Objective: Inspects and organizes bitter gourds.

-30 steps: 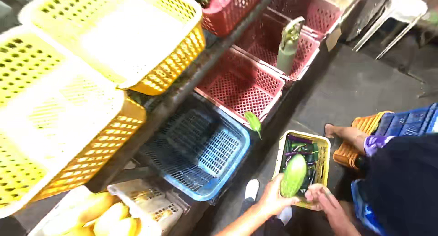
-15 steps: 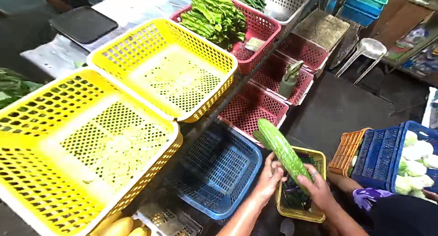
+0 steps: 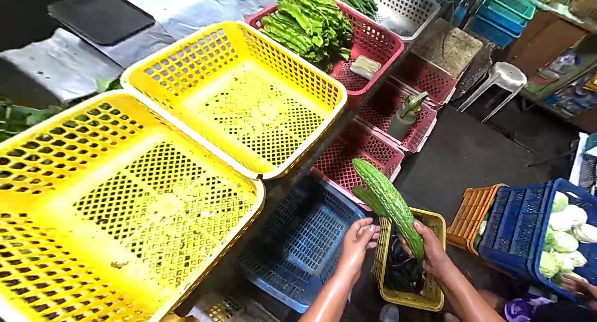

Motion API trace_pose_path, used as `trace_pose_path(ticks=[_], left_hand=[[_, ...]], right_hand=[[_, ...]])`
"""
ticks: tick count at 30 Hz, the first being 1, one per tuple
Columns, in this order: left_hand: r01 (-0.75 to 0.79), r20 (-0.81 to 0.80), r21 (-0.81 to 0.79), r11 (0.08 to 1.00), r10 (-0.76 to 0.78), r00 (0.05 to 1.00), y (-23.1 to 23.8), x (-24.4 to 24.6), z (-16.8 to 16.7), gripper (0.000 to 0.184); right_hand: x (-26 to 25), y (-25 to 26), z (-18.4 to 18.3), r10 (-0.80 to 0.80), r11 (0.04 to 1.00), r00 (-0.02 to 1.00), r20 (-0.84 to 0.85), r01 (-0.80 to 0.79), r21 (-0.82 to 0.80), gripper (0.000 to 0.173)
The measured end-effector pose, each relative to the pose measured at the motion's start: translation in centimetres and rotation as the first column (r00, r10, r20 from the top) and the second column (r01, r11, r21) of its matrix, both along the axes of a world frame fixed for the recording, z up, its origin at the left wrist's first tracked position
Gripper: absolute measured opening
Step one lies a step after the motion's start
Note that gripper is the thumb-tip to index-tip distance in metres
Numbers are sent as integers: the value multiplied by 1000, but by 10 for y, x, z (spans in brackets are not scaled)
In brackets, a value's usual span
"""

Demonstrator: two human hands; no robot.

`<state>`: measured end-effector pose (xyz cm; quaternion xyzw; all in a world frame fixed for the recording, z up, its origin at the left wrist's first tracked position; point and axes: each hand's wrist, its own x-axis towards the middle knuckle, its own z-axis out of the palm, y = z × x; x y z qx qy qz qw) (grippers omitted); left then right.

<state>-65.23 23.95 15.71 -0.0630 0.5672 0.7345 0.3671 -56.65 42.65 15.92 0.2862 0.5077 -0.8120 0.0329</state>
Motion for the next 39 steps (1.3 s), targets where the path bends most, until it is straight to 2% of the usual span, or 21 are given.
trace_pose_path(ticks=[3,5,8,13,20,27,30,32,33,36,38,39], left_hand=[[-32,88,117,993,22,996,20,-22,13,43],[-65,137,168,984,42,990,32,-32,18,32],[-92,178,188,978,58,982,40,-36,22,21],[-66,120,266,962,35,992,48,-36,24,28],[-51,99,232,971,28,995,66,-30,35,30],[-42,94,147,988,29,995,71,-20,39,30],[-25,102,192,981,5,995,70,-16,38,35],[16,84,280,960,-41,996,69,-11,35,43],[42,73,312,949,-68,995,70,-8,34,46],[60,83,350,935,-95,992,73,1,29,49],[26,116,365,931,-74,990,75,4,28,47],[13,135,382,924,-70,988,74,4,27,47]], right_hand=[[3,-8,0,19,997,1000,17,-20,77,60],[3,-11,2,37,988,999,-5,-36,153,65],[5,-11,8,45,960,998,-43,-31,277,61],[13,-5,16,69,915,993,-98,-24,402,59],[22,4,22,70,916,994,-82,-31,401,62],[30,7,18,-22,993,995,-99,33,112,69],[31,3,20,-52,979,992,-115,73,188,65],[31,-2,25,-43,923,991,-129,89,375,55],[30,-4,27,-28,868,990,-136,91,488,56],[35,-8,19,37,598,993,-112,68,799,65],[40,-10,12,54,397,993,-101,72,915,67],[42,-11,12,54,333,994,-95,71,940,67]])
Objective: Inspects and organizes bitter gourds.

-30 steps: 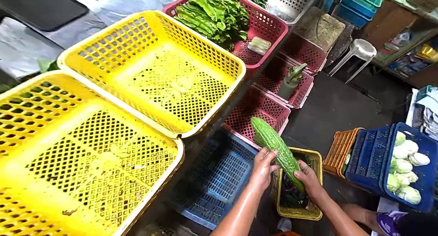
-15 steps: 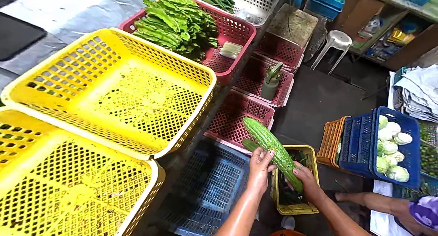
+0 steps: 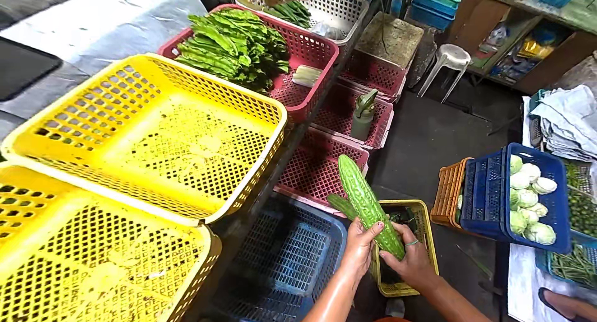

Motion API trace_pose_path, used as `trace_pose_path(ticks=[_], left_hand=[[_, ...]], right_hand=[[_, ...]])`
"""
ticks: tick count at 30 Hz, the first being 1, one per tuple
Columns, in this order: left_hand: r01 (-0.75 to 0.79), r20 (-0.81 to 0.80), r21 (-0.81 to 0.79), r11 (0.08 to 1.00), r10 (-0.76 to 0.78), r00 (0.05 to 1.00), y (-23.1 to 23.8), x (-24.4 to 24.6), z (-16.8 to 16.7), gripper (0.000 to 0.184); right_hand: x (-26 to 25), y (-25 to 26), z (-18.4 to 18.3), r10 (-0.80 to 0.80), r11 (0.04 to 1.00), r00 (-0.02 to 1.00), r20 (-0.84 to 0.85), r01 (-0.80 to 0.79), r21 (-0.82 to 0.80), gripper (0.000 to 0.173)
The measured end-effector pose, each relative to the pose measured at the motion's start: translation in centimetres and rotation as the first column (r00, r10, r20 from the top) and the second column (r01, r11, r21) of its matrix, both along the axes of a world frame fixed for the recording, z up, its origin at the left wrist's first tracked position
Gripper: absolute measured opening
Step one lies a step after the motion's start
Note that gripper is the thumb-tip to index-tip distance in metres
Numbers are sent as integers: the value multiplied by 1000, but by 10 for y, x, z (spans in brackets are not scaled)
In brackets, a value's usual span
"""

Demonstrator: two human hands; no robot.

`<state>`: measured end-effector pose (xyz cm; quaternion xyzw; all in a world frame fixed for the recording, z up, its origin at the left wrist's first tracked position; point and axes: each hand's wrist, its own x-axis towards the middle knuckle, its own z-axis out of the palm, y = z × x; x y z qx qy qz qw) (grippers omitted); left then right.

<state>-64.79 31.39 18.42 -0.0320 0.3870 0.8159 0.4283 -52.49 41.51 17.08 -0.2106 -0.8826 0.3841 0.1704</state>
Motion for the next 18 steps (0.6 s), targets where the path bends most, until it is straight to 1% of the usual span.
trace_pose_path(ticks=[3,5,8,10,12,15,17,18], left_hand=[[11,40,71,997,-14,999,-2,2,-5,55],[17,38,99,995,-21,999,-3,3,-8,62],[28,3,115,993,-29,1000,-3,5,-8,66],[46,-32,103,994,-43,999,-1,9,-7,66],[49,-57,67,997,-45,997,2,14,-5,65],[74,-96,-26,997,-76,992,8,21,-2,64],[158,-186,-124,980,-180,966,9,21,-3,64],[217,-245,-181,959,-258,934,7,20,-4,62]], right_hand=[[4,-4,0,-22,994,1000,4,21,110,69],[5,-5,0,-24,992,1000,-4,24,125,72],[6,-8,5,-52,996,998,32,49,78,77],[5,-10,10,-85,996,993,79,87,-19,81],[3,-11,12,-106,986,988,115,120,-118,86],[4,-6,14,-95,978,973,211,131,-165,87],[7,0,16,-98,966,962,254,153,-210,80],[10,3,16,-113,943,958,265,187,-274,76]])
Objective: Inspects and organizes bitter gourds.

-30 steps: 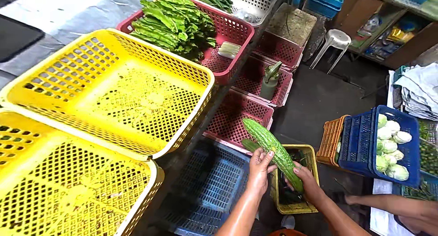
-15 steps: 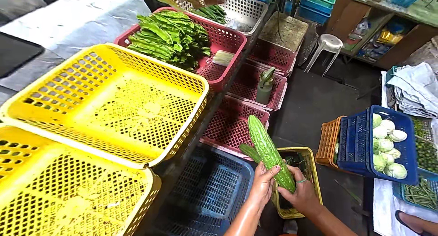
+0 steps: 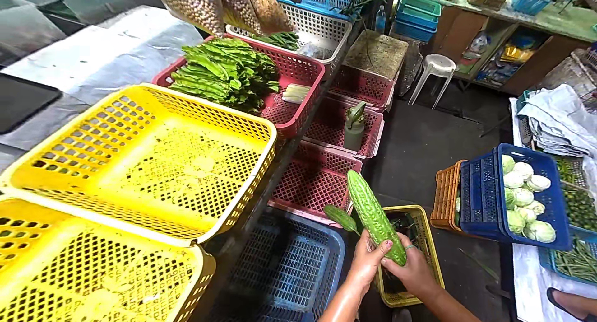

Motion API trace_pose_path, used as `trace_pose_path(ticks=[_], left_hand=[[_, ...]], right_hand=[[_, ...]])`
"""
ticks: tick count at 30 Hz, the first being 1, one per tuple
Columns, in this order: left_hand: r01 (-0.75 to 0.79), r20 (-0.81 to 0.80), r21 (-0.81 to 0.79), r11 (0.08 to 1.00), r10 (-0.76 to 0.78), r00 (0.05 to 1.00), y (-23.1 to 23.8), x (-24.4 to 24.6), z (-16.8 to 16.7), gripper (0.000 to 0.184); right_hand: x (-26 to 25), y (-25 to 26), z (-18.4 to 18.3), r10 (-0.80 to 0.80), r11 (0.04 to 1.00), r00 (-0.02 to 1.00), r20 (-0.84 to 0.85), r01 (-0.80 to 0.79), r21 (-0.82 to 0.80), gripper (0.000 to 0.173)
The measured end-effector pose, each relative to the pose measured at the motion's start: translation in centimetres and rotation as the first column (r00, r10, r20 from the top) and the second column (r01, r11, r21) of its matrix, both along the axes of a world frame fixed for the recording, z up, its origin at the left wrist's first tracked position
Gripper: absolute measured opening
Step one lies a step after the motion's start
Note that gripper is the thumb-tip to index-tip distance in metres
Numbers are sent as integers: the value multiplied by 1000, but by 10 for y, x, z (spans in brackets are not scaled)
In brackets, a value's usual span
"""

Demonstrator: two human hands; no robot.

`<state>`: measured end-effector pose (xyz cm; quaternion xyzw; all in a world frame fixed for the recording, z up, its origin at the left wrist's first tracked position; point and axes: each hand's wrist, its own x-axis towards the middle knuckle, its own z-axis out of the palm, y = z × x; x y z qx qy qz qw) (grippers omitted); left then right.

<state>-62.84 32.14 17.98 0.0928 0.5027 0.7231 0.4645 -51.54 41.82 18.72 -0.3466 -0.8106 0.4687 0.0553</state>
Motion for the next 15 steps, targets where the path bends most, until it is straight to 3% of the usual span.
trace_pose_path(ticks=[2,3,5,7,8,9,11,13,15], left_hand=[[100,-139,-112,989,-115,984,-5,-6,1,55],[59,-215,-182,982,-98,972,-8,-9,2,44],[-170,-391,-290,942,46,919,-14,-21,-7,27],[-418,-529,-383,824,175,830,-18,-45,-31,28],[-468,-510,-453,759,210,834,-18,-59,-43,31],[-448,-414,-543,711,238,879,-16,-73,-55,36],[-258,-41,-654,712,306,951,-6,-92,-74,53],[-125,248,-639,759,357,901,7,-94,-90,71],[-118,383,-586,802,402,831,22,-89,-98,70]], right_hand=[[6,7,0,-104,979,994,-17,99,-179,71],[11,10,-2,-157,956,987,-26,145,-256,70],[23,17,-4,-237,912,971,-16,217,-348,69],[38,23,-9,-304,879,953,-2,280,-387,67],[47,25,-12,-337,858,941,3,309,-412,66],[54,25,-15,-369,834,929,6,334,-440,64],[70,23,-23,-420,788,908,17,374,-489,62],[85,18,-30,-446,761,894,38,401,-510,58],[98,14,-35,-457,743,887,63,420,-522,58]])
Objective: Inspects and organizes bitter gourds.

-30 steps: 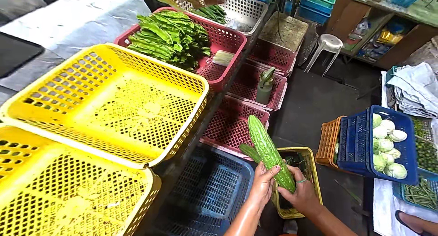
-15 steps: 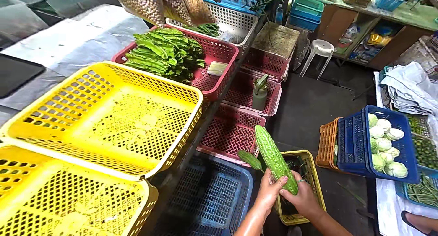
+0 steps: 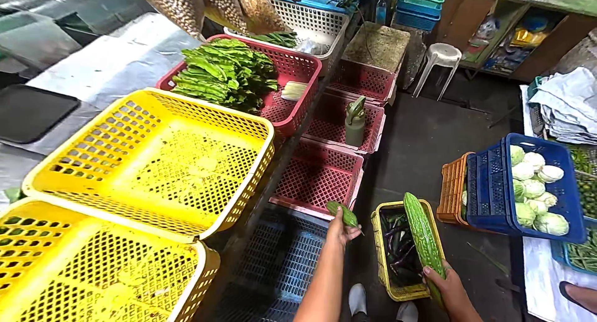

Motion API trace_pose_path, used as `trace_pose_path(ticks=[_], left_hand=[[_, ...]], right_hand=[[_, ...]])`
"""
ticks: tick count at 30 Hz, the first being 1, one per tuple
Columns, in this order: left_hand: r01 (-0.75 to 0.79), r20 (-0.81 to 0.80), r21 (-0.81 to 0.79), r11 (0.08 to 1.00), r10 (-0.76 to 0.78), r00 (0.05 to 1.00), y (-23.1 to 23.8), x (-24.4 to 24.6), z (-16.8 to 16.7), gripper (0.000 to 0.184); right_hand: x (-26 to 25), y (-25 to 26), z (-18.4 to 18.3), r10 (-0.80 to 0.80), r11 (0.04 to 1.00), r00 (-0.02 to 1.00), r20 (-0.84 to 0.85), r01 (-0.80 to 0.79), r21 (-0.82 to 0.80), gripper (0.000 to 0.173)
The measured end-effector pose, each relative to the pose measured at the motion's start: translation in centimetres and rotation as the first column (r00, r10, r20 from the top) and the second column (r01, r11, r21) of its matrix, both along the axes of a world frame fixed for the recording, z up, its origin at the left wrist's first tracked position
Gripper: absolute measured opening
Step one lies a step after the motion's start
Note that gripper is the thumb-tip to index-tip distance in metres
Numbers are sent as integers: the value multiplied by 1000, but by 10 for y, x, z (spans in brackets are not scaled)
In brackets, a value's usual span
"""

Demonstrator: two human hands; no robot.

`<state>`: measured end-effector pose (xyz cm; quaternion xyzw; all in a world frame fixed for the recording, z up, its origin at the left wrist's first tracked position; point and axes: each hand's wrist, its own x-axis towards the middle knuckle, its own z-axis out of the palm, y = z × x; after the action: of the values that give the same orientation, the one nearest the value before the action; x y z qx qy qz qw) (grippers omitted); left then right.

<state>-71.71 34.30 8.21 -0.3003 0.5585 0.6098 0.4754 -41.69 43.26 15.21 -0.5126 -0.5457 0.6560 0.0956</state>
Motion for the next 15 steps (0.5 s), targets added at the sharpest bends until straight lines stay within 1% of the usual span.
trace_pose_path(ticks=[2,4,6,7,8,9,10,11,12,13,14,15], left_hand=[[-134,17,49,990,133,991,12,6,-3,54],[-266,15,92,960,266,964,21,7,-4,37],[-307,1,130,943,309,951,23,9,5,32],[-288,-25,160,944,295,955,21,16,14,32],[-239,-73,219,946,260,963,16,29,28,32],[-147,-143,327,934,202,969,8,48,44,33],[-15,-226,465,885,135,965,-3,69,59,36],[120,-304,590,799,82,949,-13,90,70,41],[224,-356,682,696,49,933,-18,108,76,53],[279,-377,745,606,37,926,-17,121,82,74],[330,-416,757,563,27,909,-11,131,91,89],[376,-472,737,561,30,881,1,140,101,95]], right_hand=[[14,-4,-3,-6,1000,1000,2,6,-29,57],[29,-6,-1,-3,999,1000,7,3,-44,55],[43,-4,2,5,999,1000,1,-5,-45,54],[51,-3,4,9,999,1000,-3,-9,-41,53],[59,-2,7,12,999,1000,-5,-12,-30,53],[66,1,11,19,1000,1000,-8,-20,-19,52],[74,4,14,27,1000,999,-19,-27,-6,52],[82,7,16,30,999,999,-32,-30,13,53],[91,9,18,30,999,999,-45,-28,35,55],[100,11,19,29,998,998,-52,-26,54,56],[109,14,20,27,997,998,-63,-22,69,56],[117,15,22,17,997,997,-80,-11,79,56]])
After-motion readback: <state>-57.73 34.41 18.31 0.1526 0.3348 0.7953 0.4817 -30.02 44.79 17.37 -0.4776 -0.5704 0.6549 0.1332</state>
